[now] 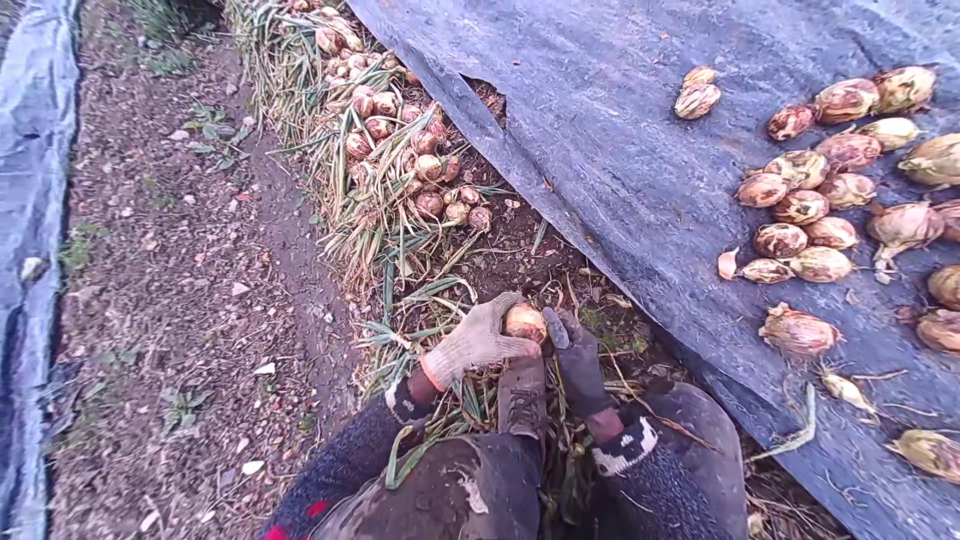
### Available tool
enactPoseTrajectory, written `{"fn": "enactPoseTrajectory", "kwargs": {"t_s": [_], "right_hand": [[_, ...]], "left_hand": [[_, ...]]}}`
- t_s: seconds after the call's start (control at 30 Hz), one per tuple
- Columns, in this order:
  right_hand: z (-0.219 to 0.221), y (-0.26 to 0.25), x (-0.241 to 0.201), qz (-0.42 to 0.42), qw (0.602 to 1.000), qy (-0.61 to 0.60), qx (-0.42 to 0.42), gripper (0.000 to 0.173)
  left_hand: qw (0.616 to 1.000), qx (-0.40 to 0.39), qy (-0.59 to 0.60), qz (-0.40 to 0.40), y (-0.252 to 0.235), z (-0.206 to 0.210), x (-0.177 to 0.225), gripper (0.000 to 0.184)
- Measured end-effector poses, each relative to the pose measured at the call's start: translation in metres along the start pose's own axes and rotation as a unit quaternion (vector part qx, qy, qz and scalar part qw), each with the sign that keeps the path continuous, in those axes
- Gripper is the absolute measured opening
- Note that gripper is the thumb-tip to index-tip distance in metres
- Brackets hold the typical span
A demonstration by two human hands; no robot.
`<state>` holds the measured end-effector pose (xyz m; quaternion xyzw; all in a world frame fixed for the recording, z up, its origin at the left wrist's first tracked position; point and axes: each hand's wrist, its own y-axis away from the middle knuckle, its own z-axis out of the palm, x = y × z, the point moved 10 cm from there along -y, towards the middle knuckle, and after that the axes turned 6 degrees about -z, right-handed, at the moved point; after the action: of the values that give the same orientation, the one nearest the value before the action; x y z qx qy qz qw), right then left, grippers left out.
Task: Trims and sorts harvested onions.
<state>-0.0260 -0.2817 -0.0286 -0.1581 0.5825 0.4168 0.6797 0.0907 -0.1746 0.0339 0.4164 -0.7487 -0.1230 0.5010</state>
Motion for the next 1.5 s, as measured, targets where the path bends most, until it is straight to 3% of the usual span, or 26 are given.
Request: {"fn": "enactPoseTrajectory", "kwargs": {"t_s": [0.07, 0.13, 0.2, 0.27, 0.33, 0.4, 0.43, 0.5, 0.6, 0.67, 0.73, 0.83, 0.9, 0.97, 1.03, 1.1, 1.17, 1.23, 1.33, 1.43, 1.5], "right_hand": [[-0.003, -0.004, 0.003, 0.012, 1.0, -0.02, 0.018, 0.028], [-0.002, -0.007, 0.001, 0.018, 0.997, -0.079, 0.007, 0.028], [0.009, 0.0, -0.021, -0.004, 0.987, -0.145, -0.075, 0.033], [0.02, 0.017, -0.065, -0.063, 0.971, -0.161, -0.167, 0.034], [0.016, 0.017, -0.075, -0.081, 0.977, -0.131, -0.145, 0.031], [0.001, 0.002, -0.03, -0.008, 0.997, 0.012, -0.072, 0.036], [-0.004, -0.004, -0.004, 0.032, 0.99, 0.106, -0.088, 0.043], [0.005, -0.003, 0.025, 0.088, 0.975, 0.132, -0.156, 0.06], [0.025, 0.013, 0.038, 0.241, 0.957, -0.106, -0.12, 0.073], [0.034, 0.022, 0.044, 0.35, 0.903, -0.231, -0.098, 0.089], [0.031, 0.021, 0.036, 0.367, 0.873, -0.314, -0.074, 0.09], [0.022, 0.01, -0.006, 0.29, 0.858, -0.421, -0.057, 0.086], [-0.004, -0.003, -0.063, 0.118, 0.865, -0.484, -0.059, 0.076], [-0.055, -0.006, -0.125, -0.122, 0.908, -0.399, -0.023, 0.066], [-0.09, 0.0, -0.149, -0.246, 0.911, -0.328, 0.038, 0.063], [-0.086, -0.003, -0.139, -0.247, 0.931, -0.253, 0.086, 0.068], [-0.068, -0.01, -0.091, -0.149, 0.973, -0.131, 0.117, 0.068], [-0.054, -0.014, -0.043, -0.022, 0.994, 0.026, 0.1, 0.053], [-0.034, -0.021, -0.013, 0.02, 0.986, 0.165, 0.02, 0.048], [-0.018, -0.022, 0.003, 0.033, 0.99, 0.139, -0.011, 0.048], [-0.006, -0.022, 0.01, 0.04, 0.992, 0.115, -0.032, 0.051]], "left_hand": [[0.997, 0.064, -0.045, 0.02, 0.003, -0.001, 0.005, 0.089], [0.996, 0.088, 0.004, 0.012, 0.002, 0.0, 0.0, 0.083], [0.989, 0.146, 0.011, -0.015, -0.006, -0.012, -0.015, 0.075], [0.976, 0.201, -0.007, -0.081, -0.025, -0.03, -0.055, 0.082], [0.965, 0.182, 0.12, -0.148, -0.035, -0.043, -0.102, 0.076], [0.913, 0.141, 0.355, -0.141, -0.034, -0.04, -0.11, 0.057], [0.896, 0.126, 0.406, -0.129, -0.033, -0.039, -0.097, 0.051], [0.926, 0.141, 0.332, -0.112, -0.028, -0.041, -0.058, 0.047], [0.99, 0.137, 0.001, -0.043, -0.012, -0.021, 0.001, 0.03], [0.984, 0.09, -0.151, 0.023, -0.002, 0.008, 0.031, 0.028], [0.977, 0.073, -0.172, 0.102, -0.001, 0.019, 0.051, 0.026], [0.963, 0.164, -0.107, 0.185, -0.018, -0.019, 0.073, 0.019], [0.923, 0.313, -0.146, 0.171, -0.035, -0.081, 0.075, 0.021], [0.9, 0.387, -0.189, 0.068, -0.064, -0.147, 0.044, 0.025], [0.899, 0.363, -0.24, -0.054, -0.105, -0.184, 0.004, 0.046], [0.883, 0.324, -0.303, -0.149, -0.141, -0.194, -0.038, 0.072], [0.877, 0.279, -0.333, -0.204, -0.165, -0.191, -0.076, 0.082], [0.894, 0.274, -0.294, -0.197, -0.168, -0.19, -0.097, 0.074], [0.95, 0.281, -0.062, -0.123, -0.142, -0.185, -0.109, 0.057], [0.954, 0.191, 0.229, -0.037, -0.106, -0.144, -0.104, 0.062], [0.944, 0.122, 0.306, -0.024, -0.076, -0.107, -0.085, 0.068]]}}
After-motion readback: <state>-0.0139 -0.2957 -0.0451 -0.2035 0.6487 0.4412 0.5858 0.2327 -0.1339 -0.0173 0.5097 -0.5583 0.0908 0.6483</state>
